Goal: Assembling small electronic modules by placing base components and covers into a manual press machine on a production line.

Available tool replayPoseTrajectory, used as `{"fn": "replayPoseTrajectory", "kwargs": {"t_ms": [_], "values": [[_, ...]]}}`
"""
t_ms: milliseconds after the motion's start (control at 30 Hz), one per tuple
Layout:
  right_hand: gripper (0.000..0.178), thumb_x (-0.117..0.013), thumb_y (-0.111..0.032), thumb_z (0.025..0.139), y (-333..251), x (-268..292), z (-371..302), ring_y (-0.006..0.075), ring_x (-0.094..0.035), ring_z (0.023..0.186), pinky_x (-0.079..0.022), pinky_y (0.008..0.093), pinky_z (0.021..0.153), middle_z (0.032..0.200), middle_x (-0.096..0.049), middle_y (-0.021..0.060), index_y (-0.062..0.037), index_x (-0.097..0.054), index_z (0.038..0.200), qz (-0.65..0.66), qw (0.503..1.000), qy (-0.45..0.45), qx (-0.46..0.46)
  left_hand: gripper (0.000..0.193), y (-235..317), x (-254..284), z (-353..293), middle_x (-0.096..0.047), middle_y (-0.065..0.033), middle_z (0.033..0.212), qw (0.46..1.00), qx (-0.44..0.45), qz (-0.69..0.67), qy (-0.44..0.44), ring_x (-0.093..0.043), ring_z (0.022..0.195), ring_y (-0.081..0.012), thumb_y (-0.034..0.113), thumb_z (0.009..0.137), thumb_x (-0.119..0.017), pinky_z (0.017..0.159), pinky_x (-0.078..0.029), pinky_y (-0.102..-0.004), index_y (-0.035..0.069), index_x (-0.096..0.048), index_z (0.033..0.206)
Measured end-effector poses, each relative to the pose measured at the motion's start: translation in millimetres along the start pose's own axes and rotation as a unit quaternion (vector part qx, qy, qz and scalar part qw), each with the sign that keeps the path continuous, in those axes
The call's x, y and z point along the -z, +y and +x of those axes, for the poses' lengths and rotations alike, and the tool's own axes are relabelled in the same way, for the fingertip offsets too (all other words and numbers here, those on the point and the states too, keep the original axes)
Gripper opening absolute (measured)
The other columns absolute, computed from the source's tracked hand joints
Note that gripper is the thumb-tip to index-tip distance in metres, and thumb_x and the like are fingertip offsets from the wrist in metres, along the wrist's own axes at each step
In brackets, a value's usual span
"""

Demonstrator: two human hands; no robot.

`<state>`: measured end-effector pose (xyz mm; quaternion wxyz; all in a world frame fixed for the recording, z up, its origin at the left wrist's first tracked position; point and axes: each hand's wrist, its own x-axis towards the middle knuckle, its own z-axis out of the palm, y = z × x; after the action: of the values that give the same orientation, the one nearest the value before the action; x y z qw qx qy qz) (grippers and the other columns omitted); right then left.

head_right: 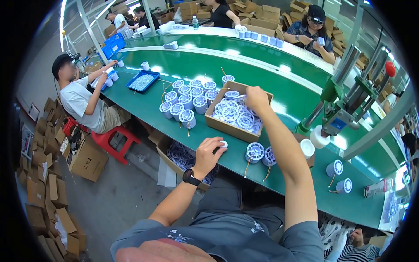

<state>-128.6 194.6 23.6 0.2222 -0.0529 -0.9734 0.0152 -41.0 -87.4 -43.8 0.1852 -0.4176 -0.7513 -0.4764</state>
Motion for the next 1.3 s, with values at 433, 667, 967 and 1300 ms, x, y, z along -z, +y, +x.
{"fn": "replayPoseTrajectory", "kwargs": {"t_ms": [433, 667, 967, 1300], "values": [[0.03, -0.064, 0.008, 0.078, -26.5, 132.5, -208.9, 0.0264, -0.068, 0.085, -0.054, 0.0348, 0.076, 0.1, -0.07, 0.0119, -0.0053, -0.072, 0.103, 0.294, 0.94, 0.166, -0.052, 0.022, 4.8, 6.2, 6.5, -0.071, -0.0124, 0.104, 0.988, 0.145, -0.059, 0.011, -0.065, 0.099, -0.0291, 0.004, 0.08, -0.075, 0.088, -0.051, -0.0369, 0.0, -0.071, 0.101], [0.023, -0.072, 0.002, 0.075, -15.9, 100.4, -319.6, 0.0291, -0.064, 0.093, -0.052, 0.0387, 0.083, 0.105, -0.068, 0.0094, -0.0047, -0.074, 0.097, 0.169, 0.967, 0.138, -0.135, 0.024, 68.2, -31.2, 43.8, -0.073, -0.0116, 0.107, 0.988, 0.014, -0.133, -0.071, -0.065, 0.104, -0.0276, 0.0, 0.078, -0.076, 0.091, -0.05, -0.0363, 0.0, -0.071, 0.102], [0.03, -0.069, -0.003, 0.079, -24.6, 105.4, -330.6, 0.0273, -0.06, 0.101, -0.049, 0.0401, 0.088, 0.108, -0.065, 0.0101, -0.0048, -0.07, 0.108, 0.076, 0.983, 0.114, -0.125, 0.019, 67.2, -47.3, 35.2, -0.073, -0.0119, 0.109, 0.981, 0.025, -0.146, -0.122, -0.064, 0.105, -0.0275, 0.0, 0.078, -0.075, 0.093, -0.05, -0.0368, -0.001, -0.073, 0.098], [0.029, -0.072, -0.002, 0.079, -26.1, 104.7, -296.5, 0.0296, -0.06, 0.104, -0.049, 0.0392, 0.091, 0.114, -0.068, 0.0111, -0.004, -0.068, 0.108, 0.303, 0.921, 0.189, -0.158, 0.016, 60.5, -47.8, 35.0, -0.071, -0.0144, 0.115, 0.981, 0.004, -0.143, -0.133, -0.064, 0.108, -0.0288, -0.002, 0.082, -0.071, 0.095, -0.049, -0.0371, -0.001, -0.072, 0.098]]}}
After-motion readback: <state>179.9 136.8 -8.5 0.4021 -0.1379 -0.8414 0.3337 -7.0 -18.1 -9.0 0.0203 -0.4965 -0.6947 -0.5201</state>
